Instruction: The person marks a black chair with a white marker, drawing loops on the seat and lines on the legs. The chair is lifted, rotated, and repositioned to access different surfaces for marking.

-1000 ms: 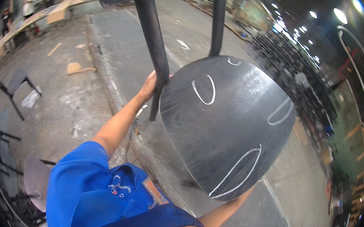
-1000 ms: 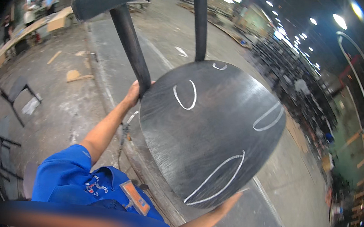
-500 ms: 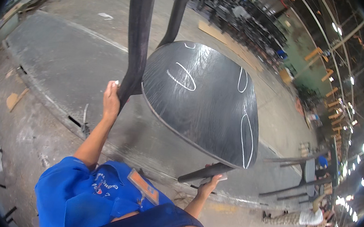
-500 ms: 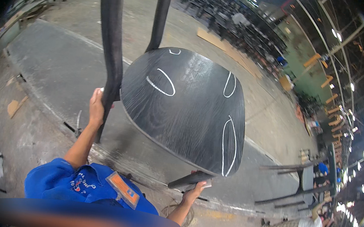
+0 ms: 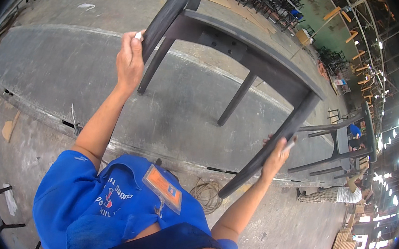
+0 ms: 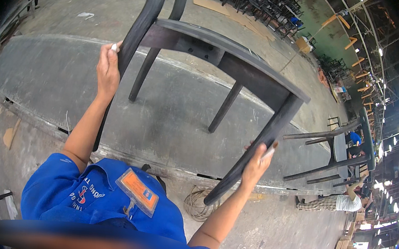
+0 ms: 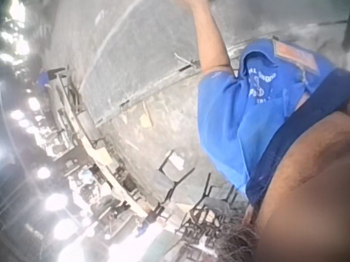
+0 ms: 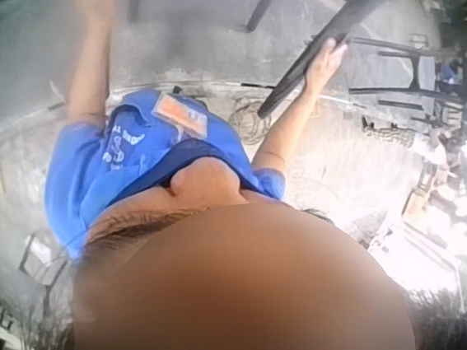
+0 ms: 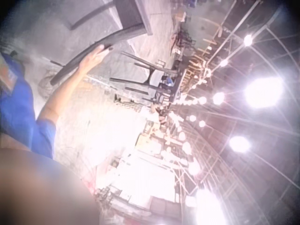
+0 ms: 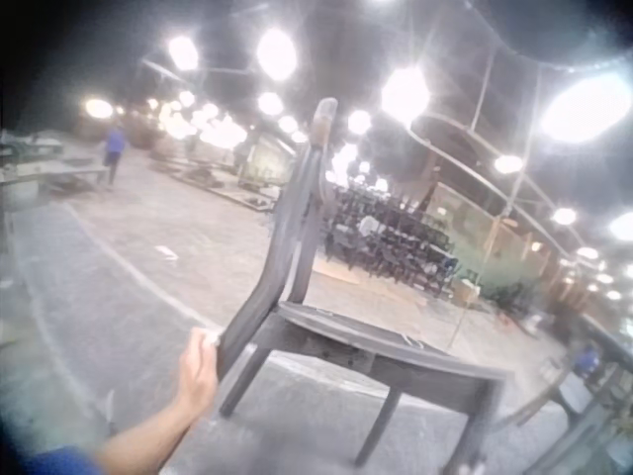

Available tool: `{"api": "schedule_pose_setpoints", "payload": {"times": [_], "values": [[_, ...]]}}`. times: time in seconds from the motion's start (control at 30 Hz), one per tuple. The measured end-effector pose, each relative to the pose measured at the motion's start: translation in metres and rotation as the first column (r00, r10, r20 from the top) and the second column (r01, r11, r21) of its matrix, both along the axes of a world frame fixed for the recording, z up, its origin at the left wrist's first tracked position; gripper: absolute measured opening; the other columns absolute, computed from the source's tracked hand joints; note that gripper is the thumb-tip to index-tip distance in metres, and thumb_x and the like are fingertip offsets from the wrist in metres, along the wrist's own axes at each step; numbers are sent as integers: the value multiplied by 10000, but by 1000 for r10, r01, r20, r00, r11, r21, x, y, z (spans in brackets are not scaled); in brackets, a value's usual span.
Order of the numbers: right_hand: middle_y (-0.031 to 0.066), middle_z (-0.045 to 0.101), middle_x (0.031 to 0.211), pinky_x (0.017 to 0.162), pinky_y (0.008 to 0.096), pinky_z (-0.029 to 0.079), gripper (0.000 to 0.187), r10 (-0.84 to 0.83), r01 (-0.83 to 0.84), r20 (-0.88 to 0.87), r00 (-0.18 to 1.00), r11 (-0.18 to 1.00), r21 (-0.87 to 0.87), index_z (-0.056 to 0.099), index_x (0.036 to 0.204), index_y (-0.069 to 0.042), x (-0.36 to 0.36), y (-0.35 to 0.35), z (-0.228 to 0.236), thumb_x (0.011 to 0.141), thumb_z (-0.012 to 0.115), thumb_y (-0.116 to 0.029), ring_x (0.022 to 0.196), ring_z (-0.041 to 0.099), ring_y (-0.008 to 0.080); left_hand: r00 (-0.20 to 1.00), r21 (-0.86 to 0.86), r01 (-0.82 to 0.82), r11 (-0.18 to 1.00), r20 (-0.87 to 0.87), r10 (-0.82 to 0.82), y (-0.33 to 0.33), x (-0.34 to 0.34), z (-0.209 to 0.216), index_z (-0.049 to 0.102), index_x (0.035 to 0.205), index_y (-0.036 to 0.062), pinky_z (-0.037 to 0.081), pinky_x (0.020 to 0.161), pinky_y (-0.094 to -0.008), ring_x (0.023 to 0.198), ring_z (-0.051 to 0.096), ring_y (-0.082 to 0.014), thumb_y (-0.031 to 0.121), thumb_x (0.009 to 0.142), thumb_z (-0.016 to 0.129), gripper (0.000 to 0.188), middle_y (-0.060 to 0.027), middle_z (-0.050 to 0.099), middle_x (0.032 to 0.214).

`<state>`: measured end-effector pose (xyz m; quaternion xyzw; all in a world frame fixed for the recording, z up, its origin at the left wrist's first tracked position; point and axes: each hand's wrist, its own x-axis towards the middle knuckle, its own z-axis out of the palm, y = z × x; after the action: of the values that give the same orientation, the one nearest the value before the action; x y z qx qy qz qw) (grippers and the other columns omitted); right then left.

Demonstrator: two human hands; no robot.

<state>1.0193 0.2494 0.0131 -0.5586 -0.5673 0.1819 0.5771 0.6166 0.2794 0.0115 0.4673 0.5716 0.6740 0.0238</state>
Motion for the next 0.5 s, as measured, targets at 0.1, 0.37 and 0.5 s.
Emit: {"api": "schedule_pose_setpoints", "payload": {"times": [0.1,0.37,0.5], "values": [[86,552,744,527,292,454,458,-74,72,79,994,997,28,484,1101,27,-14,26,10,942,485,-402,625,572,143,990,145,16,989,-142,5,17,2,-1,510,1035,34,439,864,-343,1042,568,-277,251,978,397,251,-139,563,1190],[118,526,724,500,320,460,470,-35,35,165,986,999,3,520,1027,21,-22,82,36,945,444,-435,557,562,179,511,121,-498,859,-759,403,12,7,-57,533,835,78,407,862,-451,1194,432,-345,197,835,613,144,-116,335,1438],[122,531,724,494,324,471,487,-7,3,192,981,1000,22,515,1060,37,-22,108,41,944,442,-430,538,570,199,508,53,-530,846,-779,366,-10,4,-88,548,835,62,360,920,-462,1250,373,-343,183,826,615,139,-100,301,1461]]}}
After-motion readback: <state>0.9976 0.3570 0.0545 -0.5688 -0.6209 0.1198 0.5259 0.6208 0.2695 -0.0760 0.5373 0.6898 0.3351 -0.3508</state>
